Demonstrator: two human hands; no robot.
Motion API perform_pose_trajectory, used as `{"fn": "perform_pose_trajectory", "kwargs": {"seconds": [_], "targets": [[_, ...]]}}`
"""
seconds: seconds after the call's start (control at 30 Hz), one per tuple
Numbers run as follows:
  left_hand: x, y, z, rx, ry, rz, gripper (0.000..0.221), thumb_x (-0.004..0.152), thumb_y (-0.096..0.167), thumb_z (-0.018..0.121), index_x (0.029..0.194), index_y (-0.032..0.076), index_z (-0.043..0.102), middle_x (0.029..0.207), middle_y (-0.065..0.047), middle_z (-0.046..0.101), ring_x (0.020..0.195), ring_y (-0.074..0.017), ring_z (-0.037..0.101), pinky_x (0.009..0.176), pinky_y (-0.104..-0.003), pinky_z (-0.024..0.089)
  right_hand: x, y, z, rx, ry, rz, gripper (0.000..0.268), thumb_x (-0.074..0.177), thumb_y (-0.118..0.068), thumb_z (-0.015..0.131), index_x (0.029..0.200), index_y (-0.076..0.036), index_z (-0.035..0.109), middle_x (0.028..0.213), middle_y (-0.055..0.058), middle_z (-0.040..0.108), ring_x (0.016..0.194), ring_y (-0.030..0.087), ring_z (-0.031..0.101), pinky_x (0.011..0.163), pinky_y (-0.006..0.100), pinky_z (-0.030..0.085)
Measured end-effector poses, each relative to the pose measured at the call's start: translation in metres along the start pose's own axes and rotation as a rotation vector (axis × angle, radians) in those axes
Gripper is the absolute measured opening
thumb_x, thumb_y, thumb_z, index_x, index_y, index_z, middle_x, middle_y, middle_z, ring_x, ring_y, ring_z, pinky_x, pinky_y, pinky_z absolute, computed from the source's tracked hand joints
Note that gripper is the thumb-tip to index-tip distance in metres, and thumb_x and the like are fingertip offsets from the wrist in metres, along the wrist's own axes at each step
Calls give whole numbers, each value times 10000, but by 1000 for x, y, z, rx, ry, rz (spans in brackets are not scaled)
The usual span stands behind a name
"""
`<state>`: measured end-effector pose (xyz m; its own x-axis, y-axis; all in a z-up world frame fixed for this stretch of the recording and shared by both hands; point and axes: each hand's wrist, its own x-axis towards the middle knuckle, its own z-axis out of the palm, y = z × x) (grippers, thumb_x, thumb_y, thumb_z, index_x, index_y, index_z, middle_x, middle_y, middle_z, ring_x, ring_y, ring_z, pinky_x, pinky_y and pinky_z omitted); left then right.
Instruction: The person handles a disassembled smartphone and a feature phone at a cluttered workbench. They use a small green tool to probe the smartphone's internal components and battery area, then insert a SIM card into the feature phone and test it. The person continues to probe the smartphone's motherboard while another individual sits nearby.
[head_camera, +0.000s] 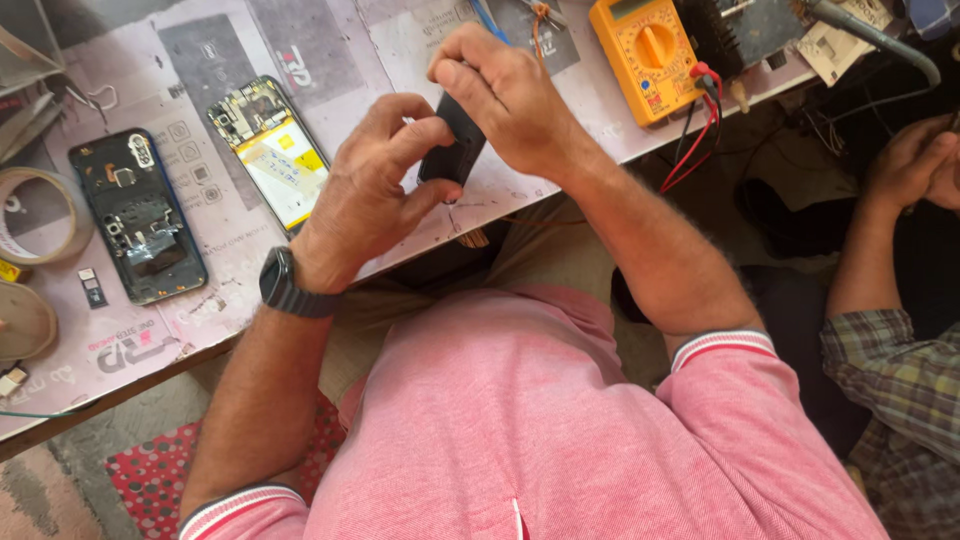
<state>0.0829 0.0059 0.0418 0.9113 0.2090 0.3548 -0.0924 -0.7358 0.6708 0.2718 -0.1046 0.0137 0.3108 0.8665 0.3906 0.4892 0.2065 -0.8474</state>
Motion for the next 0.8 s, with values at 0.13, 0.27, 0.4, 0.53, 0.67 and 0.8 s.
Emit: {"fn": "perform_pose_trajectory", "kwargs": {"seconds": [0.13,0.27,0.4,0.53,0.67,0.8], "targets": [[0,-6,0,15,-40,-3,577,720,130,946,1202,85,631,1303,-132,552,1060,-316,641,902,-423,541,5,-3,0,-74,-46,98,176,1116,-199,589,1050,-43,638,801,34,612,747,112,584,674,300,491],[2,0,-3,216,-37,37,652,586,209,974,1151,127,659,1353,-116,519,1020,-269,597,944,-486,425,6,-1,1,-63,-33,113,179,1113,-199,604,1036,-41,637,767,46,578,725,126,557,648,310,470],[7,3,-2,273,-29,59,612,607,209,980,1112,136,641,1391,-115,467,1112,-282,536,973,-479,365,1,3,3,-78,-9,67,149,1128,-184,607,1082,-43,613,797,45,595,722,137,577,655,316,480],[11,2,0,231,-8,50,542,606,163,961,992,89,588,1363,-153,483,1127,-319,530,963,-479,370,6,11,8,-63,0,16,154,1160,-201,615,1135,-51,591,915,34,689,792,124,676,695,311,530],[-2,-4,0,145,-52,14,407,787,44,908,1023,65,577,1083,-87,608,1047,-320,590,955,-442,407,1,18,6,-170,19,48,185,1118,-217,650,1093,-38,612,843,78,647,740,179,623,687,339,507],[-22,-21,1,-90,205,-49,325,895,-70,840,1096,66,624,1023,-59,672,959,-224,642,894,-341,495,4,27,-5,-176,-103,87,238,1064,-281,732,1055,-50,675,842,86,661,755,220,635,680,347,508]]}}
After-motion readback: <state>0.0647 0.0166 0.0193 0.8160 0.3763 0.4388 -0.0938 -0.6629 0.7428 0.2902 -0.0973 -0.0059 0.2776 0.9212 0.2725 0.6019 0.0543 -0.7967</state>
